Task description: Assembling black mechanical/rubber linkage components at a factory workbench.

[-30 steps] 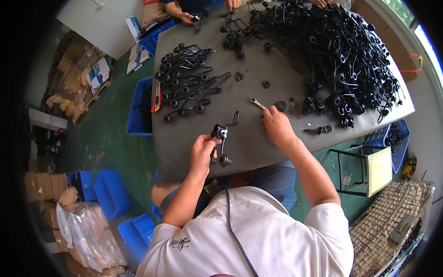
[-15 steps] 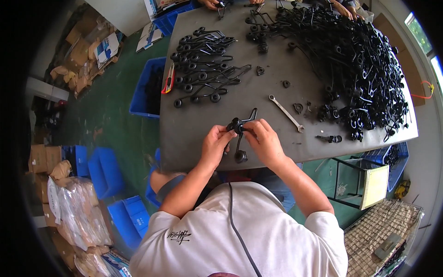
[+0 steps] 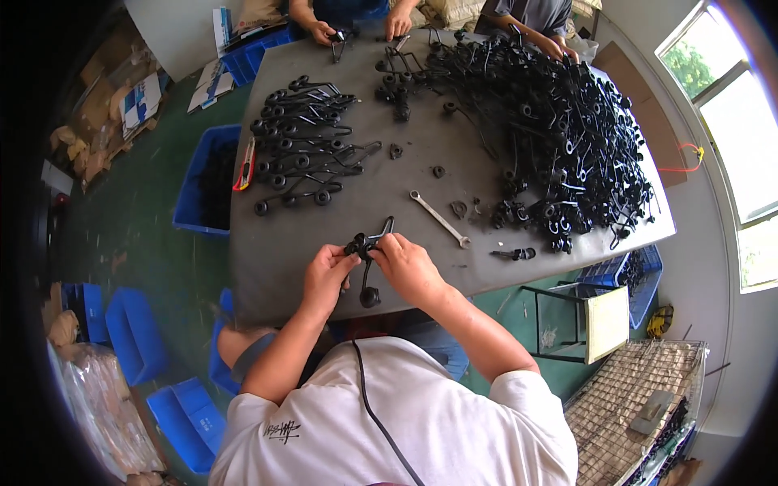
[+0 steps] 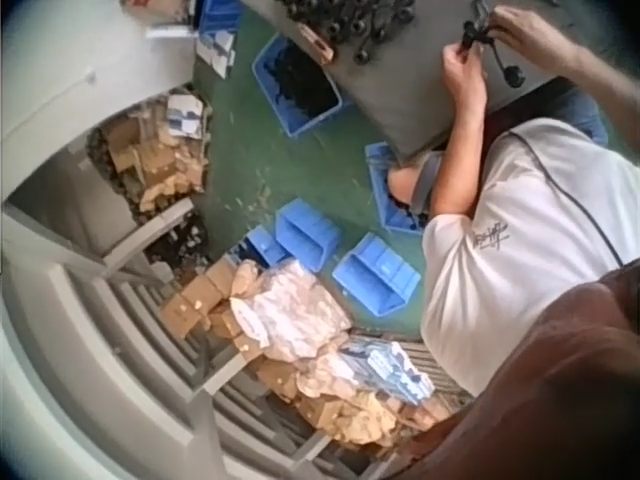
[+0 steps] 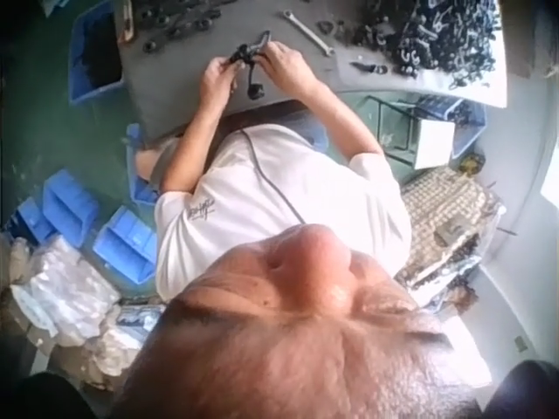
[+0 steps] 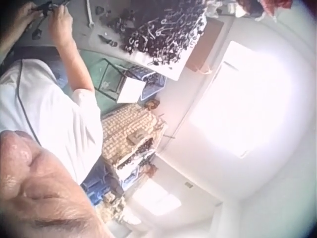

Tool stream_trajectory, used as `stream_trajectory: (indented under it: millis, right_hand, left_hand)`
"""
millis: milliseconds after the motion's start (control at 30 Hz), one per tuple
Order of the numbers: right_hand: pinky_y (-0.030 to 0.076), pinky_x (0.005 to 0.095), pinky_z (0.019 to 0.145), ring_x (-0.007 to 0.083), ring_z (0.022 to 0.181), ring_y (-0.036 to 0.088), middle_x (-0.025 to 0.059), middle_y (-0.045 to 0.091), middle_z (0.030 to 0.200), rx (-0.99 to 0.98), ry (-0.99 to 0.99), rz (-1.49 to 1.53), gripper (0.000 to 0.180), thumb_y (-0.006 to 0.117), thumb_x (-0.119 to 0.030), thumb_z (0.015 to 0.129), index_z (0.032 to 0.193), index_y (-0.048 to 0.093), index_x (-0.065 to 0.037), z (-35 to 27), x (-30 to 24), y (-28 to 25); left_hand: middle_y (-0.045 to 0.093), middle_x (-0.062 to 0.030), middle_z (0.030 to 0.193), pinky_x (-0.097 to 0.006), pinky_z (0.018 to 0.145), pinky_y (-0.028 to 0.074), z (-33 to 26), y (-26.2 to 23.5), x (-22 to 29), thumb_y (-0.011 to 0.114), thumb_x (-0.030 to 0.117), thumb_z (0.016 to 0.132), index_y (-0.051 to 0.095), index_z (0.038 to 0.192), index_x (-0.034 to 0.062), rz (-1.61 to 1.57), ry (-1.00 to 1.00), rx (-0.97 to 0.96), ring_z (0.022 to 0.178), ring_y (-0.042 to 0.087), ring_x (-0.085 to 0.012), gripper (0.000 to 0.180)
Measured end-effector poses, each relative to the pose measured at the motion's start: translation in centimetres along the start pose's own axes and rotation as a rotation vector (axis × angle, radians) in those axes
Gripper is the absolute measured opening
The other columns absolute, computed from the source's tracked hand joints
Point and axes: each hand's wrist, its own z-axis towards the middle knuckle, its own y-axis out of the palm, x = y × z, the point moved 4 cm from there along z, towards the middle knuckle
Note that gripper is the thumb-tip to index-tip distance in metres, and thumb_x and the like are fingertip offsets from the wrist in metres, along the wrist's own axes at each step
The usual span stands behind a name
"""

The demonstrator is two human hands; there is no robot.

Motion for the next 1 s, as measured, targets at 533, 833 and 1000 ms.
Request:
stream_trajectory:
  millis: [533, 833, 1000]
  right_hand:
    - [0.048, 0.0512, 0.078, 0.0449, 0.087, 0.062, 0.0209, 0.067, 0.087, -0.110, 0.289, 0.145, 0.055, 0.040, -0.047, 0.106, 0.086, 0.065, -0.002, -0.5, 0.8, -0.8]
    - [0.048, 0.0404, 0.077, 0.0311, 0.079, 0.059, 0.0145, 0.060, 0.081, -0.226, 0.369, 0.378, 0.058, 0.035, -0.048, 0.109, 0.091, 0.060, 0.001, -0.3, 1.4, -0.1]
    - [0.048, 0.0446, 0.079, 0.0386, 0.088, 0.059, 0.0185, 0.058, 0.091, -0.433, 0.577, 0.379, 0.044, 0.043, -0.042, 0.107, 0.099, 0.056, 0.000, -0.3, 1.9, -0.2]
  left_hand:
    - [0.066, -0.0010, 0.080, -0.022, 0.049, 0.041, -0.3, -0.3, -1.0, 0.074, 0.019, 0.092, 0.061, 0.103, 0.0012, -0.024, -0.008, 0.005, 0.056, 0.051, -0.0038, 0.025]
    - [0.068, -0.0017, 0.083, -0.022, 0.051, 0.043, -0.3, -0.1, -0.5, 0.074, 0.021, 0.093, 0.061, 0.103, 0.0016, 0.014, 0.017, -0.008, 0.058, 0.052, -0.0044, 0.025]
    - [0.068, -0.0020, 0.083, -0.022, 0.051, 0.043, -0.7, -0.3, -0.2, 0.075, 0.020, 0.092, 0.062, 0.102, 0.0013, 0.053, -0.005, 0.010, 0.059, 0.053, -0.0041, 0.025]
